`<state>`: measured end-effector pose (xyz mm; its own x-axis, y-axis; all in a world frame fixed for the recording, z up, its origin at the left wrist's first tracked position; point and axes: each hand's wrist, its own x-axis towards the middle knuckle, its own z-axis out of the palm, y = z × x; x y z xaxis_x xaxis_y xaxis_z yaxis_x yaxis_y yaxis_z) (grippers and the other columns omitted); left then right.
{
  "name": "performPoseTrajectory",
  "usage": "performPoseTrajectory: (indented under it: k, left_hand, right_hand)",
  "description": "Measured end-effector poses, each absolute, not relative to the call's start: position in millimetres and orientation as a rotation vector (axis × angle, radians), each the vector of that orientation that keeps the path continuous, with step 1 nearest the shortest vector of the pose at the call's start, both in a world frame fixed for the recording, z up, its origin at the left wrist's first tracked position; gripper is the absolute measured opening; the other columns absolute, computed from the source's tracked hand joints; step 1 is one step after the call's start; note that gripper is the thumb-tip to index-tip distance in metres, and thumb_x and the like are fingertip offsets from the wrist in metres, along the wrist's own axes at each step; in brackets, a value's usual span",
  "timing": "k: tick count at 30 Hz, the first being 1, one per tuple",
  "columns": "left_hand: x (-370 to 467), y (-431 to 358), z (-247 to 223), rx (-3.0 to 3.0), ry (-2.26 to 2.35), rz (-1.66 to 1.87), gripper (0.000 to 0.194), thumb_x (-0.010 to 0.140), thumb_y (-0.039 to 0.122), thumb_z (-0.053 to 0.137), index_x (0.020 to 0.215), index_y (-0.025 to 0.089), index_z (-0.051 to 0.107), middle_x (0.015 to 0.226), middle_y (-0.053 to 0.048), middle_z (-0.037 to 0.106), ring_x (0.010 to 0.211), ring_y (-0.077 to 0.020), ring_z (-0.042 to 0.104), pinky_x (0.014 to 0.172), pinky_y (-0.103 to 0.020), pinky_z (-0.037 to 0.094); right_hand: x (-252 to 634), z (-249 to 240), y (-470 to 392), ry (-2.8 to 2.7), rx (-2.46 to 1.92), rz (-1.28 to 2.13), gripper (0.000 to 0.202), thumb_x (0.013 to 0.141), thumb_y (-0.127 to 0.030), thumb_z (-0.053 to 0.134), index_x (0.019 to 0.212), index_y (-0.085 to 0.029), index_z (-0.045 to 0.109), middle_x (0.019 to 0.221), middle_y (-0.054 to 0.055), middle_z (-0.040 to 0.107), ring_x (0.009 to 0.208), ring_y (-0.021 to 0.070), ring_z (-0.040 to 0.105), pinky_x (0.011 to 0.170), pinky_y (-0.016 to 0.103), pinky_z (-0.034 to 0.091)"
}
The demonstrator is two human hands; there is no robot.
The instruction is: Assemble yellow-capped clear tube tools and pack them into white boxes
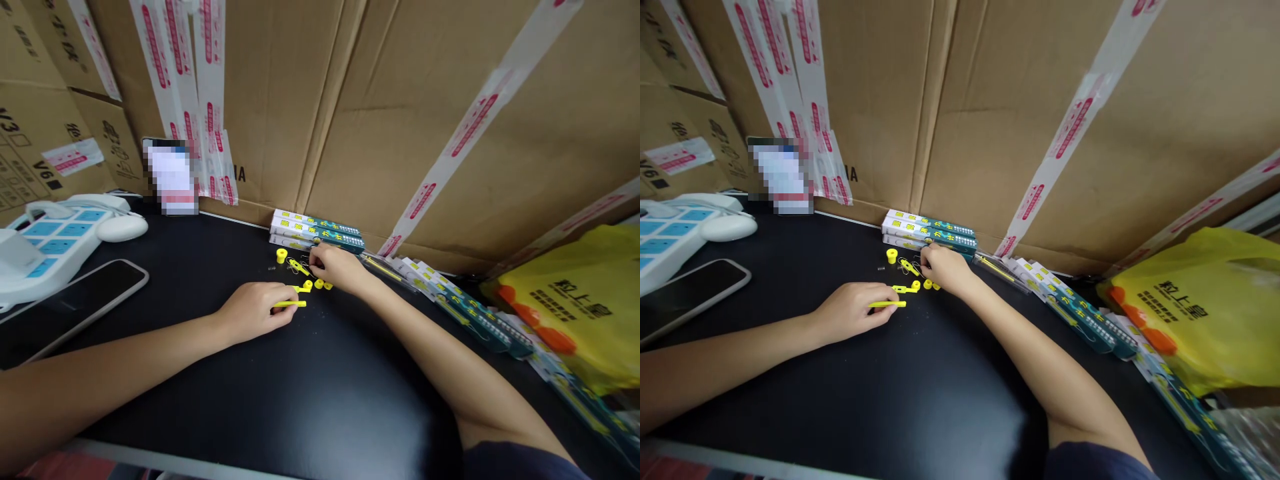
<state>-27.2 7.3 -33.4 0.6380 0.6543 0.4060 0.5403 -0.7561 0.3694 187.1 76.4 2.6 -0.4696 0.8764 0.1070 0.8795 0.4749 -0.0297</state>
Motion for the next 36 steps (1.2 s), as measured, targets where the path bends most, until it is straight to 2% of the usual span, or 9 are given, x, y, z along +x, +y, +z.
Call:
performPoseTrajectory:
  k: [9, 16, 25, 29, 36]
  left_hand:
    - [-27, 7, -32, 2.661, 0.974, 0.794, 0.016, 0.089, 0.027, 0.049, 0.082, 0.020, 0.062, 0.077, 0.000, 0.067, 0.071, -0.0142, 0.064, 0.063, -0.024, 0.040]
    - [-27, 7, -33, 2.661, 0.965, 0.787, 0.017, 0.090, 0.027, 0.048, 0.084, 0.020, 0.063, 0.079, 0.000, 0.068, 0.073, -0.0151, 0.065, 0.065, -0.024, 0.042]
    - [-27, 8, -34, 2.679, 0.932, 0.771, 0.018, 0.091, 0.026, 0.048, 0.083, 0.020, 0.063, 0.079, 0.000, 0.068, 0.072, -0.0146, 0.064, 0.065, -0.024, 0.041]
    - [-27, 8, -34, 2.680, 0.931, 0.767, 0.017, 0.090, 0.026, 0.048, 0.085, 0.020, 0.063, 0.082, 0.000, 0.069, 0.077, -0.0154, 0.065, 0.067, -0.024, 0.041]
    - [-28, 7, -31, 2.673, 0.920, 0.763, 0.018, 0.091, 0.027, 0.048, 0.084, 0.020, 0.063, 0.076, 0.000, 0.067, 0.068, -0.0138, 0.062, 0.063, -0.024, 0.040]
  right_hand:
    - [200, 7, 80, -2.595, -1.710, -0.046, 0.010, 0.079, -0.016, 0.052, 0.076, -0.018, 0.061, 0.079, 0.006, 0.069, 0.068, 0.0164, 0.059, 0.054, 0.025, 0.030]
    - [200, 12, 79, -2.648, -1.702, 0.006, 0.012, 0.075, -0.019, 0.057, 0.085, -0.020, 0.064, 0.087, 0.005, 0.070, 0.071, 0.0163, 0.060, 0.053, 0.024, 0.031]
    - [194, 16, 66, -2.778, -1.609, 0.215, 0.008, 0.064, -0.015, 0.064, 0.071, -0.020, 0.061, 0.074, 0.001, 0.067, 0.063, 0.0134, 0.056, 0.050, 0.022, 0.031]
    - [191, 13, 65, -2.758, -1.547, 0.215, 0.007, 0.066, -0.016, 0.063, 0.071, -0.020, 0.058, 0.073, 0.001, 0.065, 0.061, 0.0129, 0.053, 0.050, 0.023, 0.029]
    - [191, 16, 70, -2.681, -1.430, 0.202, 0.011, 0.074, -0.012, 0.053, 0.082, -0.018, 0.056, 0.072, 0.000, 0.061, 0.061, 0.0113, 0.050, 0.055, 0.022, 0.032]
